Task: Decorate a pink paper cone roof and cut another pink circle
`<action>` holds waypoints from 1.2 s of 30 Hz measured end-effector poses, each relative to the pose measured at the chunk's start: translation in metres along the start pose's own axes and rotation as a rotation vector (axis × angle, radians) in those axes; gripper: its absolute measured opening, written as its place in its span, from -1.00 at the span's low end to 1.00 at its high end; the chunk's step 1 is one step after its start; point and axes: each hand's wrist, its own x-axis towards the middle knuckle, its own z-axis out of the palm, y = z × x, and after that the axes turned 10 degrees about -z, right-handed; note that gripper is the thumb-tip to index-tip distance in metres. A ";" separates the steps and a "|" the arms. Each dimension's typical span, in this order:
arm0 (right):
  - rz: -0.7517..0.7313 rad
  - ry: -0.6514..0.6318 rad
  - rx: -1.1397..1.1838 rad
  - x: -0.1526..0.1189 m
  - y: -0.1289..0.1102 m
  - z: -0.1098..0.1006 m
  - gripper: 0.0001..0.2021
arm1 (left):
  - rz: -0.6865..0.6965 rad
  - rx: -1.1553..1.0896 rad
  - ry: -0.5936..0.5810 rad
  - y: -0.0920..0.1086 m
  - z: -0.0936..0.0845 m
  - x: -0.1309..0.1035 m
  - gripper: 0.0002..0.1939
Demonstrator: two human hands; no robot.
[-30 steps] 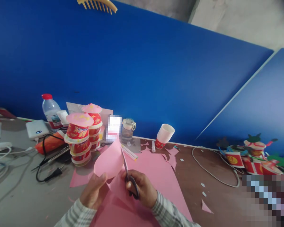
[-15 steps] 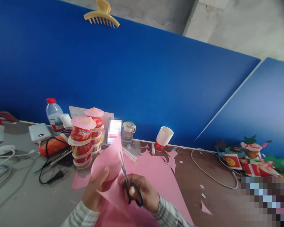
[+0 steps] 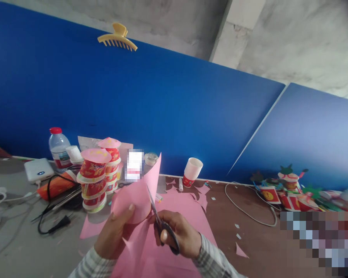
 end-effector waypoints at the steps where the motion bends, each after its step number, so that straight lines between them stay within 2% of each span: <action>1: -0.002 0.006 -0.031 -0.001 0.000 -0.001 -0.41 | 0.019 -0.059 0.025 0.000 0.001 0.000 -0.57; 3: -0.016 0.020 -0.085 -0.002 0.003 -0.001 -0.40 | 0.044 -0.135 0.081 -0.001 0.004 0.000 -0.63; 8: -0.007 0.074 -0.100 -0.001 0.018 0.000 -0.43 | 0.122 -0.126 0.194 -0.006 0.004 0.001 -0.74; 11: 0.008 0.092 -0.069 0.001 0.026 0.002 -0.44 | 0.133 -0.157 0.167 -0.006 0.004 0.002 -0.73; 16: 0.027 0.088 -0.057 0.004 0.031 0.003 -0.42 | 0.048 -0.247 0.090 -0.004 0.002 0.004 -0.65; 20: 0.012 0.076 -0.074 0.005 0.034 0.001 -0.43 | 0.008 -0.294 0.093 -0.006 0.000 0.007 -0.63; 23: 0.005 0.074 -0.075 0.005 0.037 0.001 -0.47 | 0.014 -0.303 0.083 -0.007 -0.001 0.007 -0.65; 31: 0.023 0.100 -0.042 0.004 0.044 0.003 -0.68 | 0.019 -0.380 -0.033 -0.013 -0.005 0.006 -0.65; 33: 0.033 0.100 -0.043 0.004 0.044 0.003 -0.75 | 0.012 -0.409 -0.029 -0.013 -0.005 0.006 -0.64; 36: 0.062 0.104 -0.042 0.006 0.045 0.005 -0.81 | 0.034 -0.448 0.051 -0.011 -0.003 0.008 -0.60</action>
